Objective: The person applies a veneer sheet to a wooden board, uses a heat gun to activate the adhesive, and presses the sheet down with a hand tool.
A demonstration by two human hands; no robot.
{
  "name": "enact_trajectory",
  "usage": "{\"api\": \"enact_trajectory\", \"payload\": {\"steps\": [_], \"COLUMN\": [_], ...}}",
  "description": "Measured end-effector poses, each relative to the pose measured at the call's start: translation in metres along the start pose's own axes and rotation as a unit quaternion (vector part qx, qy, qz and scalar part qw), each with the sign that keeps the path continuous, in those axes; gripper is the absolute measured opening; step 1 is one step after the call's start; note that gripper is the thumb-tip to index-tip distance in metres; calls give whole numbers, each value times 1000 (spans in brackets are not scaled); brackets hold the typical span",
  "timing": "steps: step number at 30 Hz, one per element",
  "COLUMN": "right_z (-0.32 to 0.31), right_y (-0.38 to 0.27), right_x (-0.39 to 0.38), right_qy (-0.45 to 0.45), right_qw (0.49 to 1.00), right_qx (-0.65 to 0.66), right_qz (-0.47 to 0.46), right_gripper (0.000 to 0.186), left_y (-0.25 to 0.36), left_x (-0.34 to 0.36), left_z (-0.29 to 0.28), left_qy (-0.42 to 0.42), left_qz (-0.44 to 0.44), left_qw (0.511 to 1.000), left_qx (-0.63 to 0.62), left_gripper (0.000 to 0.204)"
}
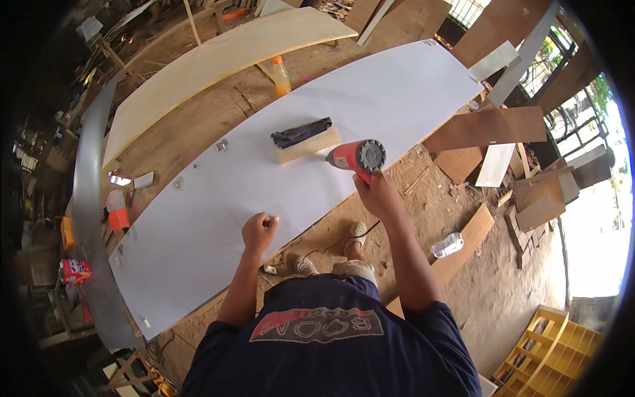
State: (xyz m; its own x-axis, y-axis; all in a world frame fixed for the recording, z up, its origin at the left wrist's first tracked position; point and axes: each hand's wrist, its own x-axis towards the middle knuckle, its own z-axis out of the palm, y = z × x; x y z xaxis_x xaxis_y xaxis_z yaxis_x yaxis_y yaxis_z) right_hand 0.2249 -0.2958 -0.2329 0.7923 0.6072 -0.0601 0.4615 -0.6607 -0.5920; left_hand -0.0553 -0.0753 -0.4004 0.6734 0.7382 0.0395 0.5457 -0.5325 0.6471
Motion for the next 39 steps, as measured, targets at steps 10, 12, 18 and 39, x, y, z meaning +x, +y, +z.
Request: {"api": "enact_trajectory", "payload": {"steps": [10, 12, 18, 39], "right_z": [19, 21, 16, -33], "right_y": [-24, -27, -8, 2], "right_x": [61, 65, 49, -101], "right_qy": [-8, -12, -33, -38], "right_qw": [997, 998, 999, 999], "right_qx": [-26, -22, -37, 12], "right_qz": [-69, -57, -17, -33], "right_gripper": [44, 44, 44, 37], "left_y": [8, 7, 2, 2], "left_x": [-3, -3, -1, 0], "left_z": [0, 0, 2, 0], "left_qy": [13, 12, 5, 1], "left_qz": [-1, 1, 3, 14], "left_qw": [1000, 1000, 1000, 1000], "left_qx": [-18, -14, 0, 1], "left_gripper": [40, 40, 42, 40]}}
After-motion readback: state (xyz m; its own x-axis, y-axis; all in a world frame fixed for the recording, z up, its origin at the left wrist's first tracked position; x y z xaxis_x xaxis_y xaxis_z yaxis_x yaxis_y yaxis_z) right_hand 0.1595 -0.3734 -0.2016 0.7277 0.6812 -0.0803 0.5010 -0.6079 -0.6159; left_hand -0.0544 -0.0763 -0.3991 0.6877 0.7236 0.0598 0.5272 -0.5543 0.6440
